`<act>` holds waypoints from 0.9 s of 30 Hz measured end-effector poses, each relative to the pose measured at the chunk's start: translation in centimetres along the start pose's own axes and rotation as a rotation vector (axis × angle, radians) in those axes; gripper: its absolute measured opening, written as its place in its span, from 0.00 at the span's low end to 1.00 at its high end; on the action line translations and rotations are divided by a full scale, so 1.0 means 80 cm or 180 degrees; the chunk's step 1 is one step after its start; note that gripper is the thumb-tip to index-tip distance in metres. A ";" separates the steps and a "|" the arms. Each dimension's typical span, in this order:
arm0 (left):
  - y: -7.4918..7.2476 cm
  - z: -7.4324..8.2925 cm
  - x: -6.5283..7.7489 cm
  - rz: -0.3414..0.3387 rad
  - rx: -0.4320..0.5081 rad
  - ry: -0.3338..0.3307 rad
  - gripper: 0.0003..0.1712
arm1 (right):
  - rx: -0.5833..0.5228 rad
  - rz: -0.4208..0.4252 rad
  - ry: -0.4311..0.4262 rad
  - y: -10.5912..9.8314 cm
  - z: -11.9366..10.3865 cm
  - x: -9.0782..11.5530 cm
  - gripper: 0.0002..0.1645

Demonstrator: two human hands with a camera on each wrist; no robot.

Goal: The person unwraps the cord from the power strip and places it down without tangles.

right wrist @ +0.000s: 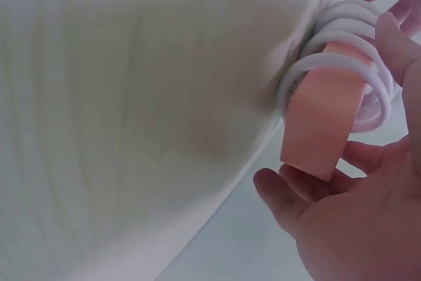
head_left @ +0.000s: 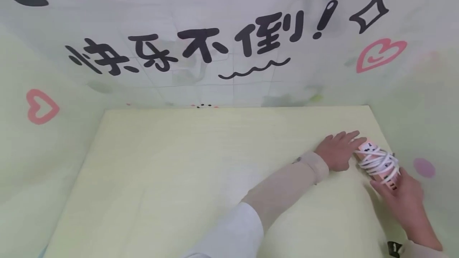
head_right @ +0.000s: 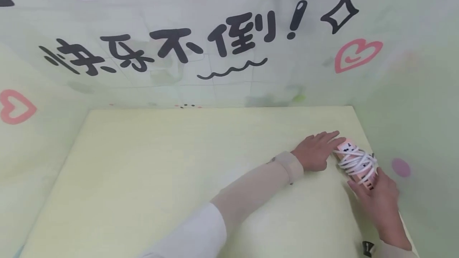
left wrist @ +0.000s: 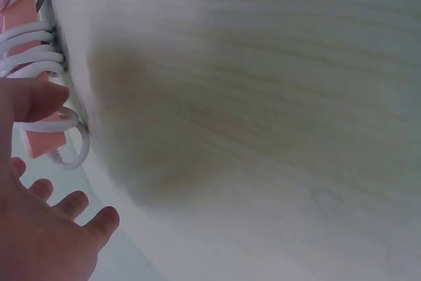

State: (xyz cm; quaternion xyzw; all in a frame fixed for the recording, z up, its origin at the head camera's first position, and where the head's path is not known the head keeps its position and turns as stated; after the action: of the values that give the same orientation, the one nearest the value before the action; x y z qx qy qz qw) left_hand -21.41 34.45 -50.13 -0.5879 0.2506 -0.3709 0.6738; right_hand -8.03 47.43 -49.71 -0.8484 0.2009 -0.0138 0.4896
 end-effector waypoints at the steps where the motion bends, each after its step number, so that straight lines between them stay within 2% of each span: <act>1: 0.001 0.000 0.000 -0.0018 0.0020 0.0000 0.46 | -0.0009 -0.0018 -0.0057 0.002 -0.003 -0.001 0.36; 5: 0.004 -0.002 -0.001 -0.0029 0.0113 0.0000 0.47 | -0.0113 -0.0092 -0.0174 0.009 -0.010 -0.003 0.39; 8: 0.003 -0.002 -0.003 0.0008 0.0196 0.0007 0.46 | -0.0124 -0.0039 -0.0209 0.008 -0.011 -0.004 0.39; 13: -0.001 0.000 -0.007 0.0081 0.0283 0.0052 0.46 | -0.0091 -0.0020 -0.0161 0.003 -0.008 -0.007 0.39; 17: -0.004 -0.002 -0.008 0.0098 0.0328 0.0054 0.41 | -0.0048 -0.0072 -0.0108 0.002 -0.006 -0.007 0.36; 23: -0.008 -0.018 -0.002 0.0056 0.0433 -0.0047 0.34 | -0.0038 -0.0177 -0.0139 0.012 -0.014 -0.010 0.35; 27: -0.005 -0.033 0.001 0.0083 0.0501 -0.0031 0.31 | -0.0039 -0.0279 -0.0163 0.022 -0.021 -0.015 0.37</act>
State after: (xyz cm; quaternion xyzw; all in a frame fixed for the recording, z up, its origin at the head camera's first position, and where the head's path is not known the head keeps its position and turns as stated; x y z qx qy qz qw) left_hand -23.54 32.78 -50.20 -0.5316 0.2250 -0.3778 0.7239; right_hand -10.05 45.69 -50.14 -0.8595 0.1509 -0.0123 0.4882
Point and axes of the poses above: each hand's wrist, its own x-axis away from the middle knuckle, its own y-axis out of the palm, z = x × y, the point moved 7 cm from there along -x, towards the middle knuckle, and after that the axes turned 6 degrees about z, right-handed, at the moved point
